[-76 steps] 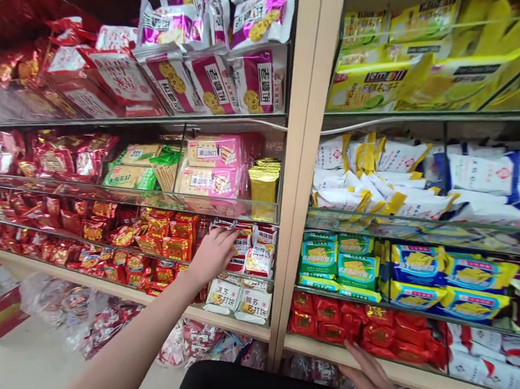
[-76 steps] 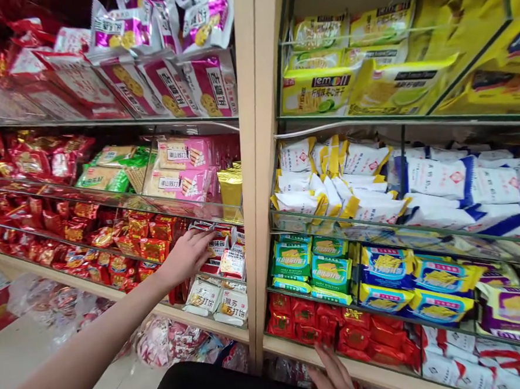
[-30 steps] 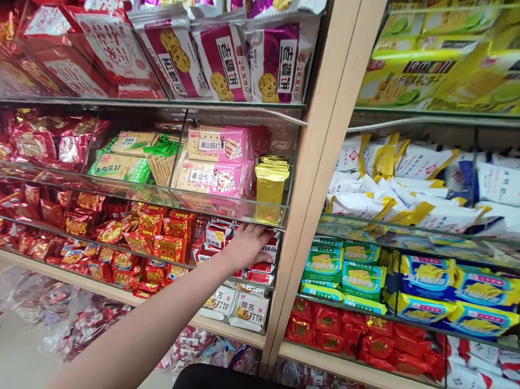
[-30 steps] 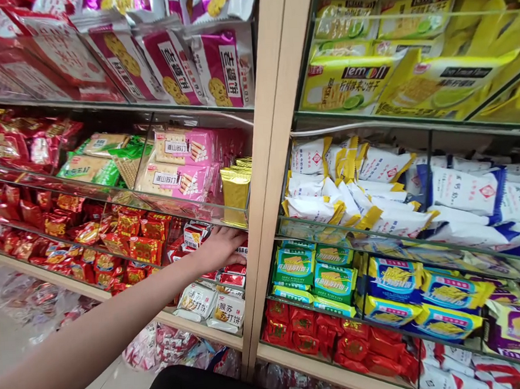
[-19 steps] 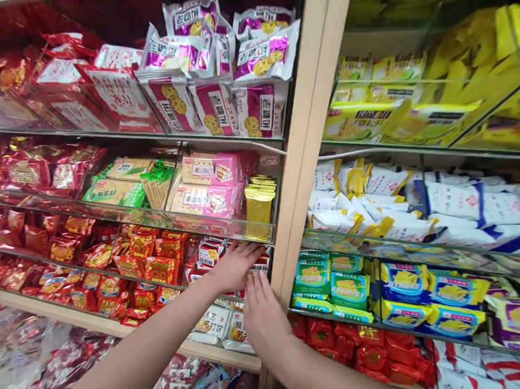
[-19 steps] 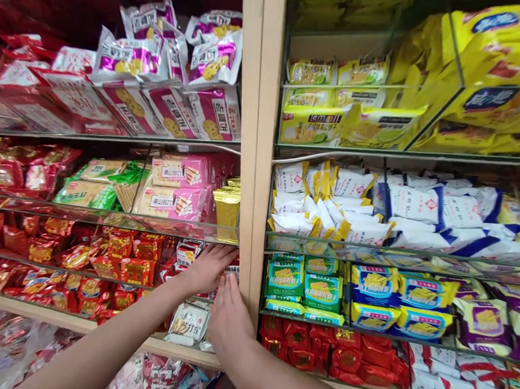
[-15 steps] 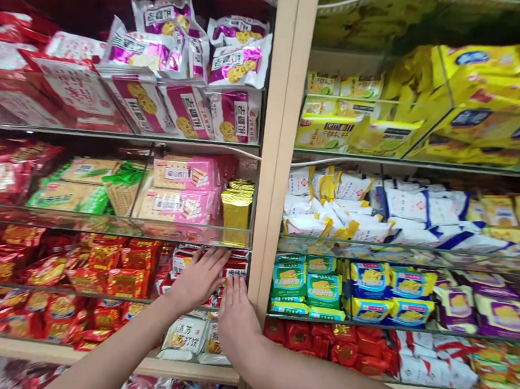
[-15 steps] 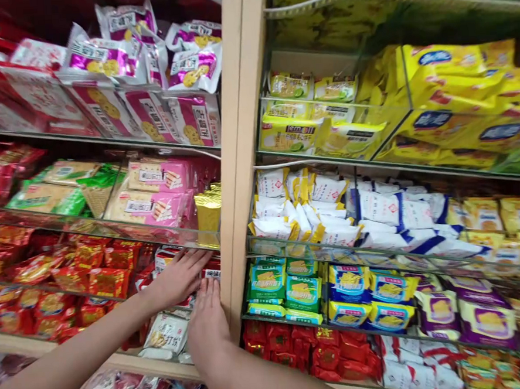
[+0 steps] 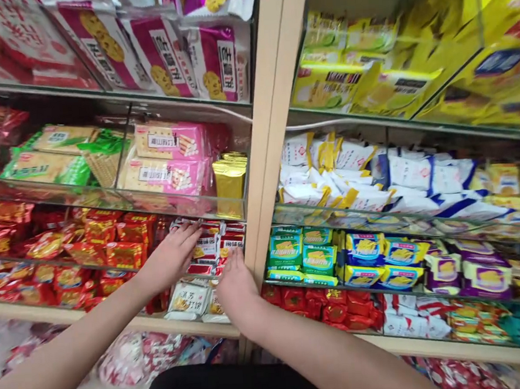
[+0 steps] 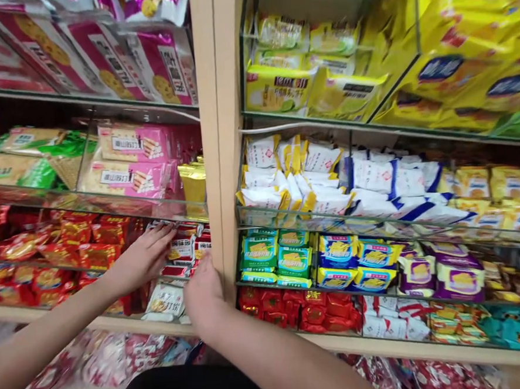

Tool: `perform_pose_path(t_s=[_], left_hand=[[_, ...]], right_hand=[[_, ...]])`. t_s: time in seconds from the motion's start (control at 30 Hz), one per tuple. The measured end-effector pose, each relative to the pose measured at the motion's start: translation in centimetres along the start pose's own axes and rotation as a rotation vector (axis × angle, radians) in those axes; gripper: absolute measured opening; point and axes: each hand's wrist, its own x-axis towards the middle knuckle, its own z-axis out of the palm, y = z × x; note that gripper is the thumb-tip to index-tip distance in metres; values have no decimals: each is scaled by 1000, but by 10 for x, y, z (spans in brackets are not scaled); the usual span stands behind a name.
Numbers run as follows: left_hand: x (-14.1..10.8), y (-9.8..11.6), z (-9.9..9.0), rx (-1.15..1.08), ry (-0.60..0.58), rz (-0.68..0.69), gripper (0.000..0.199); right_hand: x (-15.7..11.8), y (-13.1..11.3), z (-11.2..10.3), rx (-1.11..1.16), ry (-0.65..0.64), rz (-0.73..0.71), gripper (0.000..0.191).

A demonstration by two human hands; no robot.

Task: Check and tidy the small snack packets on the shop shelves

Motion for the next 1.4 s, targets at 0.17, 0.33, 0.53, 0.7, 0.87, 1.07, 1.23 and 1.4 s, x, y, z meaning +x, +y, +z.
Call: perform_pose_path(t_s=[0.17,0.33,0.53,0.7,0.87,1.07,1.23,1.4], left_hand=[[-12,-1,-4,15,-114,6,44],[-2,3,-1,-8,-147,-1,45],[-23,14,-5,-85,-2,-33,44],[-50,39,12,-131,98,44,68],[-37,56,34,-28,77,19,71],[-22,60,43,1,89,-64,58],[-22,60,36,6,83,-41,51],[-10,66,27,28,10,-156,49]], right_hand=[[-12,-9,-16,-25,9,105,43],[-28,-10,-43,45,-44,-77,42],[-114,-17,-17,237,-87,-266,37],[-196,-10,56,359,-458,-52,28],[-246,10,91,430,-590,264,23],[-272,25,98,495,-603,435,24],[-279,24,105,501,-615,467,26],[-283,17,111,516,-610,465,26]])
